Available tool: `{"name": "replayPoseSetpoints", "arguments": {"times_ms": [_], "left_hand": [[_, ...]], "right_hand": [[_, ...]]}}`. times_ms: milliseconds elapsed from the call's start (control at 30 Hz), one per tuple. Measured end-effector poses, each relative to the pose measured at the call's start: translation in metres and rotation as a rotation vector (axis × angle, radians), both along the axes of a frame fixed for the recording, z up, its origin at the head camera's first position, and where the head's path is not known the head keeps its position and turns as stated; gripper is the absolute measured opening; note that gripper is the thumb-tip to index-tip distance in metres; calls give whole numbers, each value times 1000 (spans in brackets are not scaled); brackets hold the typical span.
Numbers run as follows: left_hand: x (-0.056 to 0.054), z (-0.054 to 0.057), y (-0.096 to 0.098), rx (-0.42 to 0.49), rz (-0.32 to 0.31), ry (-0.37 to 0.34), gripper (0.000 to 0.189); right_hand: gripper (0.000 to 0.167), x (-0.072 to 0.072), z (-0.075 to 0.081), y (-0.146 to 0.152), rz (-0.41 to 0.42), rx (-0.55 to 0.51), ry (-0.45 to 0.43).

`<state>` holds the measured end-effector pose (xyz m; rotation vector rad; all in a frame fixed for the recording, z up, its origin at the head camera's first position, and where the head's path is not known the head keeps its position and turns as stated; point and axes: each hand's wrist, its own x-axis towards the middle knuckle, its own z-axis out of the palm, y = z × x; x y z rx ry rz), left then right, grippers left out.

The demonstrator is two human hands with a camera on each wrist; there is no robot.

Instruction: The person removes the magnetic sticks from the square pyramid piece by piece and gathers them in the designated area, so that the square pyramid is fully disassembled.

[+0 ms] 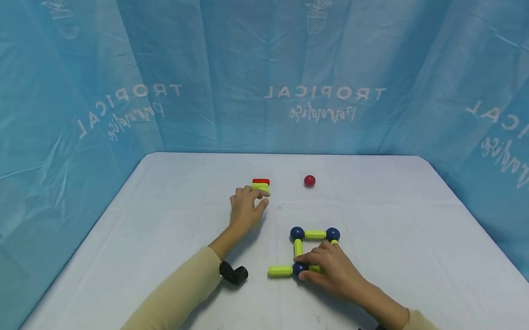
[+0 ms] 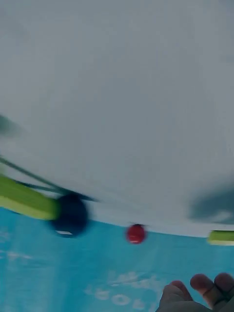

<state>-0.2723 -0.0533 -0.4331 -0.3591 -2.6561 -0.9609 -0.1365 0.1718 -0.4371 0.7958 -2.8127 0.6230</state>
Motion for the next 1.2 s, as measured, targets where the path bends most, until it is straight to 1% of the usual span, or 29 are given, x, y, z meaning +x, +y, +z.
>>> {"name": "replayPoseSetpoints", "arguments": {"times_ms": [133, 200, 233, 267, 333, 400, 467, 533, 667, 800, 900, 1000, 1133, 1200], "left_hand": [[50, 3, -5, 93, -140, -82, 18], [73, 2, -10, 100, -203, -136, 19], [83, 0, -12, 94, -233, -148, 20], [92, -2, -14, 85, -257, -162, 21], [107, -6, -16, 63, -296, -178, 25], [117, -10, -18, 35, -311, -169, 28], [122, -14, -18, 22, -307, -151, 30], [125, -17, -16, 16, -293, -131, 29], [126, -21, -11, 13, -260, -91, 24], [126, -22, -9, 15, -247, -55, 21], [126, -22, -10, 18, -245, -65, 19], [125, -20, -12, 23, -249, -98, 17], [125, -18, -17, 31, -269, -128, 17], [123, -17, -21, 42, -259, -137, 17]], "right_hand": [[32, -4, 1, -4, -8, 15, -17], [32, -5, 1, -6, -11, 18, -20], [32, -6, 1, -6, -11, 20, -19], [32, -7, 1, -6, -10, 21, -17], [32, -7, 2, -7, -12, 17, -16], [32, -8, 2, -8, -15, 13, -16], [32, -9, 3, -10, -16, 6, -16], [31, -9, 3, -10, -16, 0, -17], [31, -9, 2, -10, -7, -4, 7], [31, -9, 1, -9, 2, -7, 34], [31, -9, 0, -8, 11, -9, 39], [30, -9, 1, -8, 17, -10, 35], [29, -9, 2, -10, 21, -5, 18], [29, -9, 3, -10, 21, 2, 16]]}}
